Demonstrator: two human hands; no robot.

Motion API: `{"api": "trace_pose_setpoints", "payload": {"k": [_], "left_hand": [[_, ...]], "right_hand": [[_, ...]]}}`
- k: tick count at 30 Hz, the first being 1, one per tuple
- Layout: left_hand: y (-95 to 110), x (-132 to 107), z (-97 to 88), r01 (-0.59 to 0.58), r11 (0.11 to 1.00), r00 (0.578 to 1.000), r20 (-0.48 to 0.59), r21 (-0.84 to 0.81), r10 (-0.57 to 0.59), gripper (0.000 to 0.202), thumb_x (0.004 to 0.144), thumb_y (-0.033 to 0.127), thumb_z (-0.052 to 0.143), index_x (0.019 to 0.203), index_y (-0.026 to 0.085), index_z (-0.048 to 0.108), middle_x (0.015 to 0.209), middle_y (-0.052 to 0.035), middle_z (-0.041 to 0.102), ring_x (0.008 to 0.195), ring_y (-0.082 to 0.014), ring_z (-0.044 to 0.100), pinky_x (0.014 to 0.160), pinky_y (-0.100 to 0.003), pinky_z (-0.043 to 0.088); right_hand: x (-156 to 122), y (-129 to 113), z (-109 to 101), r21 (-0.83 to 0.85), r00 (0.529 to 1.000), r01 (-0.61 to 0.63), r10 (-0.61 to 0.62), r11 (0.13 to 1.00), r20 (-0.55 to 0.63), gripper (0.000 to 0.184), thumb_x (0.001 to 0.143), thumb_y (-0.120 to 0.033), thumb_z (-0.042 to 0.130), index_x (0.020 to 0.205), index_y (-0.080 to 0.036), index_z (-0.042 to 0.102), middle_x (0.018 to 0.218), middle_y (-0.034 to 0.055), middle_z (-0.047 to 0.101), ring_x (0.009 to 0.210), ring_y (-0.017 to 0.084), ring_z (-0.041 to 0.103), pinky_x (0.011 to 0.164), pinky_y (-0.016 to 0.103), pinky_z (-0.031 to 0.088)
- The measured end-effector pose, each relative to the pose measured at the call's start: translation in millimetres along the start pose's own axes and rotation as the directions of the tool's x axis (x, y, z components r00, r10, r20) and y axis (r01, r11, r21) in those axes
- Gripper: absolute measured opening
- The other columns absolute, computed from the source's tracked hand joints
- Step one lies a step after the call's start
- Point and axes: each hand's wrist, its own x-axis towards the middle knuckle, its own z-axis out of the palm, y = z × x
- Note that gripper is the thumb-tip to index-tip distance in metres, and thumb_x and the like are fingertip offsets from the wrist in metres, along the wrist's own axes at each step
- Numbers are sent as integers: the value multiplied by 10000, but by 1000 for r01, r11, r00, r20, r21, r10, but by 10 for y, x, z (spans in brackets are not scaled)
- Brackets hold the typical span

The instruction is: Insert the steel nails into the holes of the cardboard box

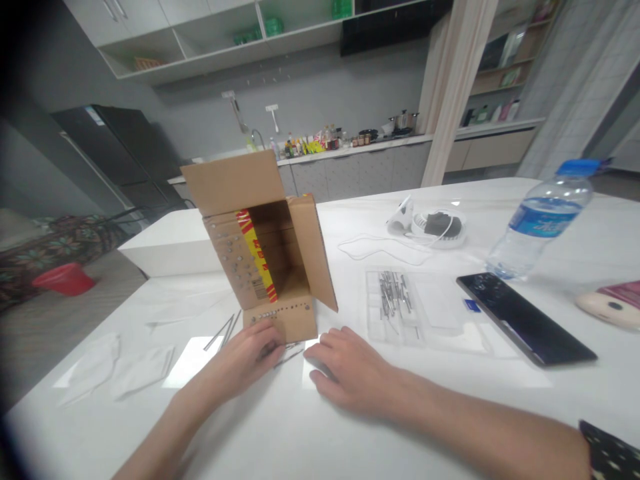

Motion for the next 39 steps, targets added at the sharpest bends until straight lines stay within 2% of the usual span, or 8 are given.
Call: {"api": "trace_pose_setpoints", "payload": {"k": [6,14,17,25,39], "left_hand": [[-28,-16,46,-13,1000,999,-38,23,13,205,977,228,429,823,209,564,880,-50,650,797,-202,638,698,-328,501],[-76,-11,46,67,998,985,-160,-7,-67,209,1014,301,369,906,215,526,856,-49,682,779,-221,653,718,-364,514],[-109,-5,36,86,996,971,-222,-10,-86,185,1004,305,400,940,218,551,869,-42,695,810,-229,665,737,-369,512],[-171,0,4,191,981,919,-344,-39,-193,208,977,347,438,920,218,590,824,-27,670,737,-208,641,691,-348,486],[-219,-16,-5,277,955,849,-437,-108,-296,166,931,361,493,885,229,584,839,-15,674,721,-196,613,643,-314,454]], "right_hand": [[10,-1,-8,1,1000,-5,5,1000,-4,201,943,-235,538,1092,-187,665,928,73,643,906,229,568,847,378,401],[11,7,-10,1,1000,0,0,1000,-6,191,945,-229,535,1078,-178,663,919,70,638,890,219,562,837,373,397],[11,5,-7,2,1000,3,-3,1000,-6,187,946,-232,536,1077,-184,662,916,66,636,892,219,563,838,370,396],[-1,4,-4,7,1000,3,-2,1000,-8,184,949,-226,533,1074,-179,660,917,63,632,894,216,558,839,373,394],[-2,17,3,11,1000,1,-1,1000,-2,197,953,-238,535,1090,-177,663,929,68,634,904,222,560,846,378,396]]}}
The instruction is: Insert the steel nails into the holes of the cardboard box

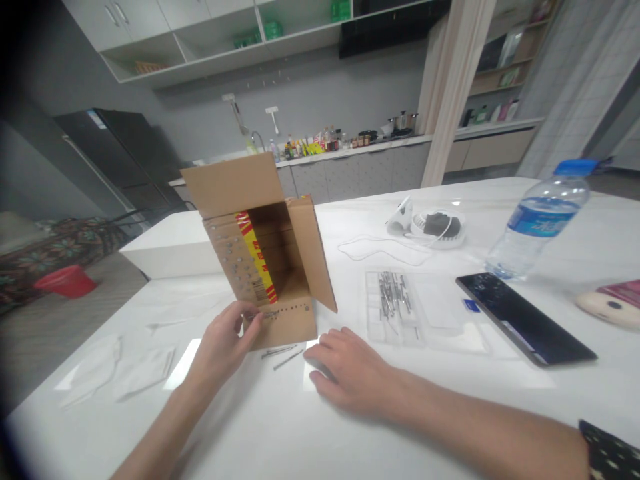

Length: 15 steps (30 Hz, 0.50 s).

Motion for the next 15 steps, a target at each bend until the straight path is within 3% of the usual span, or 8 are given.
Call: {"api": "trace_pose_setpoints", "payload": {"k": [8,15], "left_hand": [[-4,-9,31,-84,994,994,-81,-68,78,144,932,335,520,862,225,580,791,-5,642,685,-170,575,630,-291,454],[18,-26,43,-164,978,983,-103,-129,152,98,933,297,550,959,224,611,792,1,647,668,-152,578,599,-265,456]], "right_hand": [[1,-9,3,-10,1000,0,0,1000,-5,182,954,-237,532,1072,-180,659,917,61,634,892,217,558,833,375,392],[5,10,19,-12,1000,3,-3,1000,-15,156,947,-222,537,1048,-185,650,907,52,627,883,209,553,825,365,387]]}}
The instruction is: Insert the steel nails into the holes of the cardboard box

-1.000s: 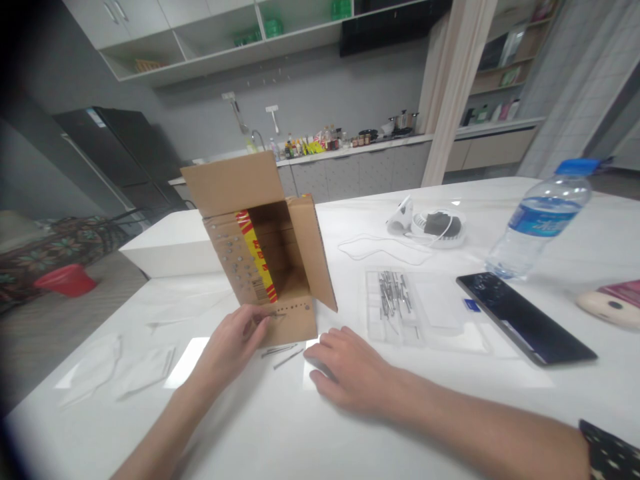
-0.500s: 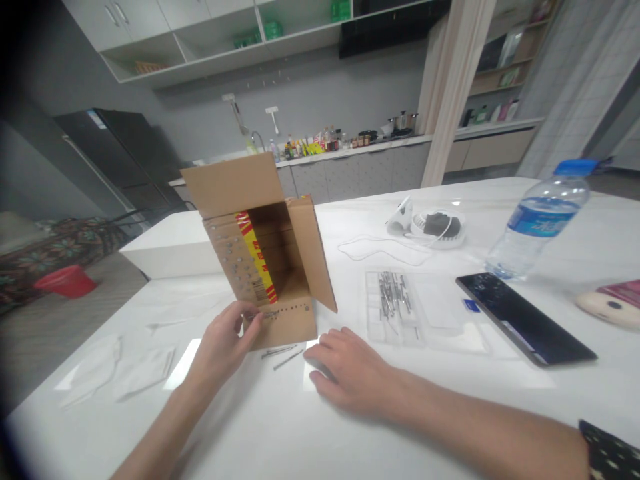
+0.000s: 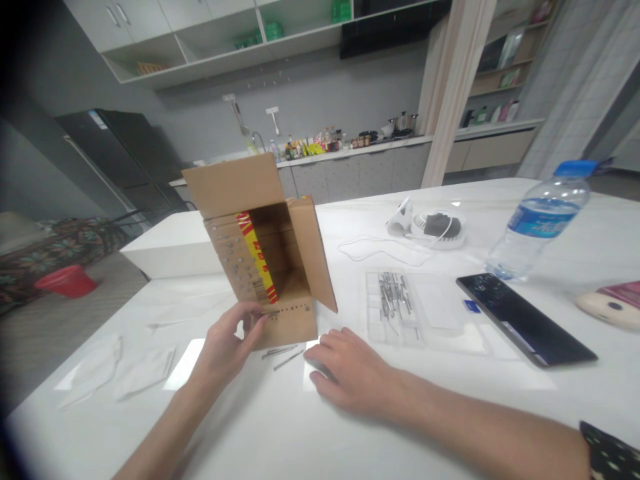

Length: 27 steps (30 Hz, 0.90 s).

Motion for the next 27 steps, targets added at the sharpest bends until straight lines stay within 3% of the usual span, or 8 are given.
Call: {"api": "trace_pose_setpoints", "payload": {"k": [10,27], "left_hand": [[20,-10,-16,-22,1000,999,-38,12,23,39,929,263,559,928,235,586,683,44,595,621,-138,573,584,-247,447],[29,5,-27,-93,995,994,-46,37,95,104,953,245,530,979,225,629,774,13,674,651,-139,611,648,-277,494]], "right_hand": [[-5,-4,-2,13,1000,7,-7,1000,-9,161,947,-229,539,1053,-187,653,914,55,629,890,211,552,833,370,390],[-3,-25,-27,10,1000,0,0,1000,0,168,937,-218,532,1047,-187,655,896,56,623,875,216,555,832,374,397]]}}
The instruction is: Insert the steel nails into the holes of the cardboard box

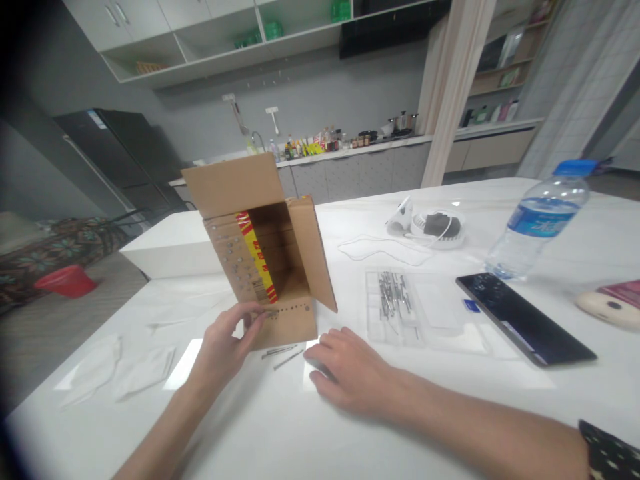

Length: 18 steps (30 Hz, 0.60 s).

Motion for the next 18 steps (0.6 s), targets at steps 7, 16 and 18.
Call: {"api": "trace_pose_setpoints", "payload": {"k": [7,16,18], "left_hand": [[5,-3,8,-46,999,996,78,10,45,236,963,263,557,1177,227,652,931,-33,719,709,-144,629,719,-297,523],[23,25,-32,-46,997,997,62,61,42,176,964,292,550,976,218,709,904,-42,737,779,-180,674,710,-315,506],[21,30,-29,-53,996,995,83,67,47,185,965,302,549,930,220,711,891,-37,738,763,-175,674,705,-317,499]], "right_hand": [[6,12,14,-8,1000,5,-5,1000,-1,152,940,-222,536,1032,-185,652,895,53,620,873,210,550,832,367,396],[3,19,17,0,1000,7,-7,1000,1,160,948,-226,532,1046,-184,652,899,55,622,882,212,554,838,368,394],[6,16,9,0,1000,7,-7,1000,1,166,948,-227,533,1054,-184,653,906,59,626,880,213,554,836,369,396]]}}
